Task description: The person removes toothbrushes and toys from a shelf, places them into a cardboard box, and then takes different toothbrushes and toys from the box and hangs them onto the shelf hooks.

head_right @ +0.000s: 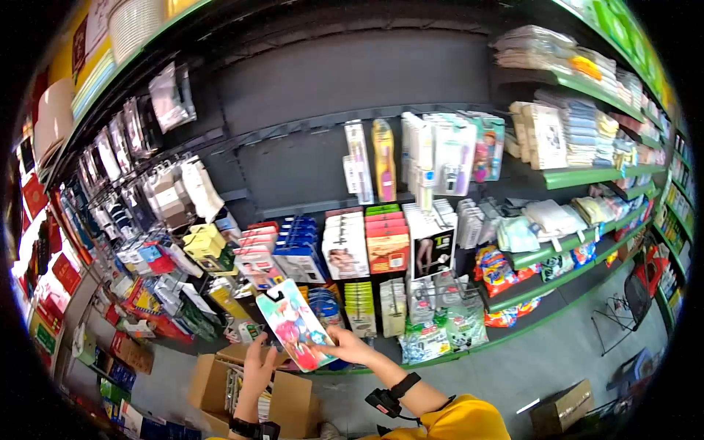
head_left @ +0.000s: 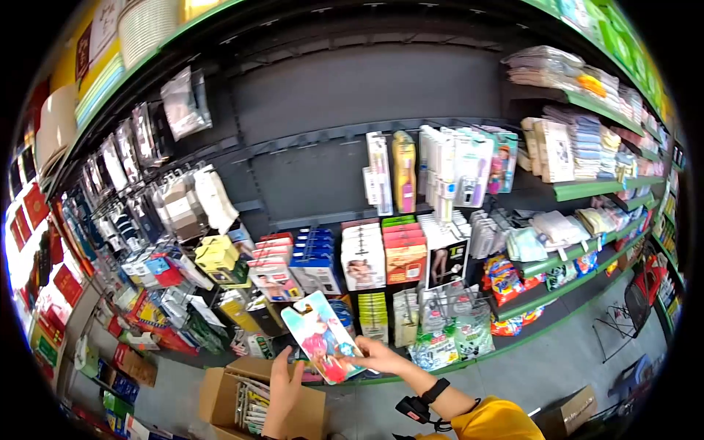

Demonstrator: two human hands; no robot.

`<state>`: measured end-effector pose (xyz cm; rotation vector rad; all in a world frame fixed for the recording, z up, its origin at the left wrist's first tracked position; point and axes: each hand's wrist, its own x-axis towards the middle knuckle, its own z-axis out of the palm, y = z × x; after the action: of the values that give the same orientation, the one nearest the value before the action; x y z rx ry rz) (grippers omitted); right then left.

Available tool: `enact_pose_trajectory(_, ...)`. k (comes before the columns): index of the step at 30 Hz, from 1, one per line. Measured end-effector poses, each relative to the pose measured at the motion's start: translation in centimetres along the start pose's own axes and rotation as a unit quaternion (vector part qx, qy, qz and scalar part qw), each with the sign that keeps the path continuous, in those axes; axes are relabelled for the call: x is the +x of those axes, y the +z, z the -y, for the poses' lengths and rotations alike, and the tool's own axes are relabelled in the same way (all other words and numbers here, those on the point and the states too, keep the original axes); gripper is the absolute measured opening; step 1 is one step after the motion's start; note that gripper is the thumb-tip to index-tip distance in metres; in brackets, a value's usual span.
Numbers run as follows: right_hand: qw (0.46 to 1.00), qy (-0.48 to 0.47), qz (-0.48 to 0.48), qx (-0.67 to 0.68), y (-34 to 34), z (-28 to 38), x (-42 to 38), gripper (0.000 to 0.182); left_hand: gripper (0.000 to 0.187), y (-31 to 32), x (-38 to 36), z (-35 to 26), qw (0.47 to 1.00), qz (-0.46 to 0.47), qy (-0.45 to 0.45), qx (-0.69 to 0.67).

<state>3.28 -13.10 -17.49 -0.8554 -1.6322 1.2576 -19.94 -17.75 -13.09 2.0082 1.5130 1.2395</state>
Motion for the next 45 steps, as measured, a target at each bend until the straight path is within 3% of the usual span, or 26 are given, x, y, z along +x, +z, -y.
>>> enact_pose_trajectory(2,0.999,-0.011,-0.033,-0.001,-1.7,2.5,-1.9,0.029,0.034,1.2,0.3,-4.6,0.978,0.075,-0.135,-0.141)
enact_pose_trajectory(3,0.998,-0.014,-0.043,-0.032,-2.3,3.4,-2.8,0.028,0.028,3.0,0.1,-2.5,0.992,0.067,-0.039,-0.097)
enact_pose_trajectory(4,0.996,-0.016,-0.053,-0.063,-3.0,4.3,-3.6,0.027,0.028,4.2,0.1,-2.8,0.992,0.072,-0.039,-0.098)
enact_pose_trajectory(6,0.997,-0.006,-0.068,-0.037,-3.5,4.2,-4.7,0.027,0.022,6.2,0.0,-4.1,0.961,0.067,-0.063,-0.260)
enact_pose_trajectory(7,0.997,-0.001,-0.078,-0.010,-3.6,4.1,-5.1,0.027,0.019,6.0,0.2,-5.3,0.980,0.069,-0.035,-0.183)
enact_pose_trajectory(11,0.997,0.002,-0.082,-0.002,-4.2,3.6,-5.9,0.026,0.017,6.1,0.5,-5.8,0.978,0.117,-0.040,-0.171)
enact_pose_trajectory(14,0.997,0.005,-0.079,-0.007,-4.5,4.7,-6.1,0.027,0.018,5.9,1.2,-5.8,0.989,0.124,-0.051,-0.068)
enact_pose_trajectory(17,0.997,-0.010,-0.070,-0.006,-4.8,5.2,-6.0,0.029,0.018,7.2,2.0,-5.3,0.973,0.056,0.040,-0.222)
enact_pose_trajectory(20,0.997,-0.017,-0.070,-0.031,-5.2,5.9,-6.0,0.031,0.016,5.1,2.1,-9.9,0.978,0.093,-0.010,-0.189)
enact_pose_trajectory(26,0.995,-0.053,-0.080,-0.005,-6.5,5.7,-6.3,0.029,0.015,6.6,2.5,-11.5,0.979,0.057,-0.005,-0.195)
enact_pose_trajectory(28,0.986,-0.072,-0.124,0.081,-7.2,6.9,-6.5,0.028,0.016,7.2,3.3,-12.3,0.965,0.045,-0.017,-0.258)
enact_pose_trajectory(30,0.982,-0.093,-0.149,0.065,-8.3,9.0,-6.6,0.029,0.011,8.3,4.6,-12.6,0.968,0.028,0.031,-0.247)
enact_pose_trajectory(32,0.968,-0.116,-0.207,0.079,-9.6,10.9,-6.5,0.031,0.009,8.5,5.8,-16.1,0.945,0.048,0.036,-0.322)
enact_pose_trajectory(37,0.951,-0.172,-0.256,0.011,-12.7,14.1,-5.4,0.032,0.013,9.7,9.6,-18.1,0.932,0.071,0.066,-0.350)
enact_pose_trajectory(45,0.930,-0.165,-0.322,-0.061,-17.4,16.4,-4.7,0.032,0.025,13.6,14.2,-20.4,0.891,0.130,0.102,-0.424)
